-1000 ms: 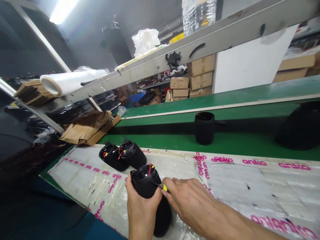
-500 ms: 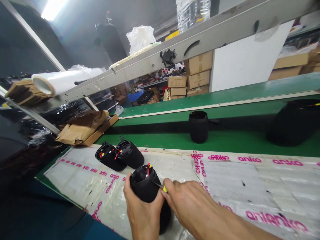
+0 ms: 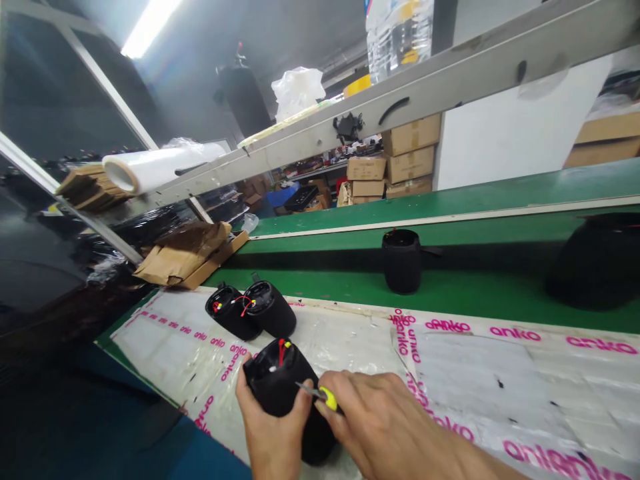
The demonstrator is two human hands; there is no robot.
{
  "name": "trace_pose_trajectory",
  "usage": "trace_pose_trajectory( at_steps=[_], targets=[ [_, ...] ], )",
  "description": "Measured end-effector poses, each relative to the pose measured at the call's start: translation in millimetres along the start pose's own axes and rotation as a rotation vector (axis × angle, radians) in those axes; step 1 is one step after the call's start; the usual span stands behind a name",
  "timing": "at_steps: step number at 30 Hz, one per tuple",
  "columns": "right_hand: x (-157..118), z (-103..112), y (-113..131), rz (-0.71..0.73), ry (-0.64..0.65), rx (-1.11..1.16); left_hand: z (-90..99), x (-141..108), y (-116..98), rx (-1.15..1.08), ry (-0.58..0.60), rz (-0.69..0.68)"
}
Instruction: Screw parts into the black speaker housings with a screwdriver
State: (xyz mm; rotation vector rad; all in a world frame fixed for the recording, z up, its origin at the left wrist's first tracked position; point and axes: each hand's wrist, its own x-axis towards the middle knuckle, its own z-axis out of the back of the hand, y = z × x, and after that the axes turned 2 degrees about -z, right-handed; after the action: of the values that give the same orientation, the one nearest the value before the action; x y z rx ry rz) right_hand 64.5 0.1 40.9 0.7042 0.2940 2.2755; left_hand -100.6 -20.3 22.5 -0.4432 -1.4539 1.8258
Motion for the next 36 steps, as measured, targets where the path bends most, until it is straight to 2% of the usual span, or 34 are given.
trace_pose_trajectory(
  at_steps=[2,4,6,8,12,16,18,20,23,27,29,32,36],
  targets=[
    [-1.7,3.6,-1.2,-0.022,-0.071,0.179,9.8,7.9,8.3,-0.121,-0.009,0.022],
    [-1.8,2.4,-4.8,-0.153,-0.071,0.263,18.2,13.2,15.7,-0.22,0.044,0.043],
    [-0.6,-5.2,-9.8,-0.294,-0.013,0.284,24.1,15.6,22.3,-0.324,0.118,0.064],
    [1.4,-16.9,-13.8,-0.365,0.079,0.336,28.3,16.0,28.9,-0.398,0.17,0.085],
    [4.7,-37.6,-13.0,-0.321,0.229,0.48,37.0,11.7,44.1,-0.448,0.219,0.099],
    [3.6,-45.9,-6.5,-0.228,0.303,0.507,49.9,-0.8,61.0,-0.411,0.299,0.106],
    [3.7,-43.4,-6.7,-0.196,0.315,0.5,55.1,-5.1,65.6,-0.318,0.364,0.082],
    [6.0,-36.4,-10.4,-0.192,0.273,0.505,55.0,-4.1,64.3,-0.134,0.34,0.01],
    [13.5,-20.5,-21.8,-0.21,0.118,0.491,38.0,9.5,50.7,0.067,0.215,-0.105],
    [29.3,6.5,-49.0,-0.228,-0.103,0.267,-10.4,38.1,26.4,0.049,0.22,-0.194],
    [39.9,24.0,-69.6,-0.244,-0.191,0.108,-36.4,48.6,20.0,0.057,0.177,-0.226],
    [57.1,52.0,-107.4,-0.31,-0.29,-0.063,-66.6,54.5,21.4,0.112,0.061,-0.238],
    [72.1,70.7,-154.9,-0.407,-0.304,-0.217,-85.3,52.5,36.2,0.179,-0.061,-0.229]
  ],
)
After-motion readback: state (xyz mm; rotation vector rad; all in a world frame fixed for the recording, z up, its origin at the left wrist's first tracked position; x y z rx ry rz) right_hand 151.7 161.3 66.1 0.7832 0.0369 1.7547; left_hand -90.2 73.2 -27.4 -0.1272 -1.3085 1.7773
